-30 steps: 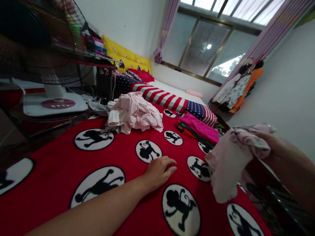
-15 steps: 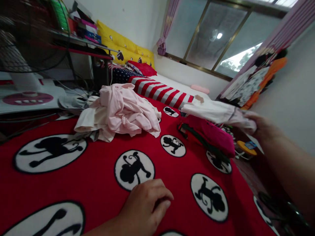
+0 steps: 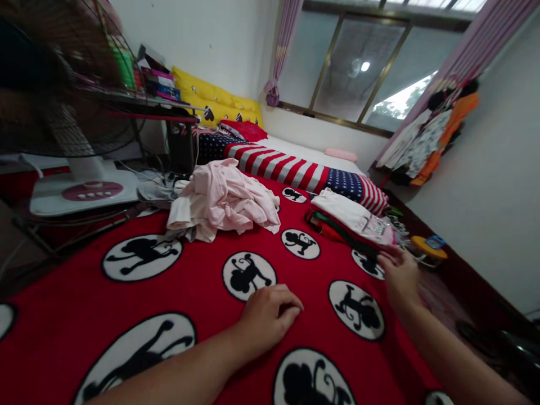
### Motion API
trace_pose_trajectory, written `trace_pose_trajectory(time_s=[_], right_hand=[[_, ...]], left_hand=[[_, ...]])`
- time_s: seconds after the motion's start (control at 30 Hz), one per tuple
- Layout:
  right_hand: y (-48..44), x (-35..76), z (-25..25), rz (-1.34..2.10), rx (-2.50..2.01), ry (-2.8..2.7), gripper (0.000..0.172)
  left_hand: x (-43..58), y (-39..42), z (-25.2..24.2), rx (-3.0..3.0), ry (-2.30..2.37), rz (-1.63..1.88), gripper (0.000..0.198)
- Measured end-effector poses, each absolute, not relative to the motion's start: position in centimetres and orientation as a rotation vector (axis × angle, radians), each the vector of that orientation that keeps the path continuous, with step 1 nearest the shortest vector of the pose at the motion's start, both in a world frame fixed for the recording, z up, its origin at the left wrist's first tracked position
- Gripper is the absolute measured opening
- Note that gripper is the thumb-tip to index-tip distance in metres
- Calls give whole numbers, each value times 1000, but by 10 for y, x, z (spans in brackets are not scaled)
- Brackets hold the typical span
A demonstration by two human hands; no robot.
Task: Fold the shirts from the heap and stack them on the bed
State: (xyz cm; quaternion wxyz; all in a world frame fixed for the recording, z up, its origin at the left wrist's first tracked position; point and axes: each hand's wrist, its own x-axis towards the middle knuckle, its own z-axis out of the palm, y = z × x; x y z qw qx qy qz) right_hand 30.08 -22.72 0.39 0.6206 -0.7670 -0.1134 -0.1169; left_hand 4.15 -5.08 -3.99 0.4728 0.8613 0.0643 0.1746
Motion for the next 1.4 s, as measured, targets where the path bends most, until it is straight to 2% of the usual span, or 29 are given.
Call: trace_pose_trajectory(time_s=[0.13, 0.2, 0.37, 0.67, 0.93, 1.13, 1.27, 1.4], right_hand=[[-191, 190, -10, 345, -1672, -433, 46], [-177, 146, -15, 439, -1647, -543, 46], [-164, 113, -31, 91, -1633, -715, 36], [-175, 133, -41, 346, -1480, -595, 31], [-176, 135, -42, 228, -1597, -755, 25], [-174, 137, -47, 296, -1588, -762, 24], [-172, 139, -50, 324, -1602, -753, 24], [-172, 141, -50, 346, -1610, -765, 22]], left_hand=[[41, -49, -42, 2143, 133, 472, 21], [42, -48, -43, 2147, 133, 501, 21], [44, -46, -45, 2161, 105, 545, 26], [43, -44, -48, 2290, 55, 551, 26], [34, -53, -45, 2473, 24, 575, 28], [34, -11, -2, 2637, -129, 419, 20], [39, 58, 51, 2688, 227, 794, 21], [39, 126, 79, 2579, 673, 1132, 39]])
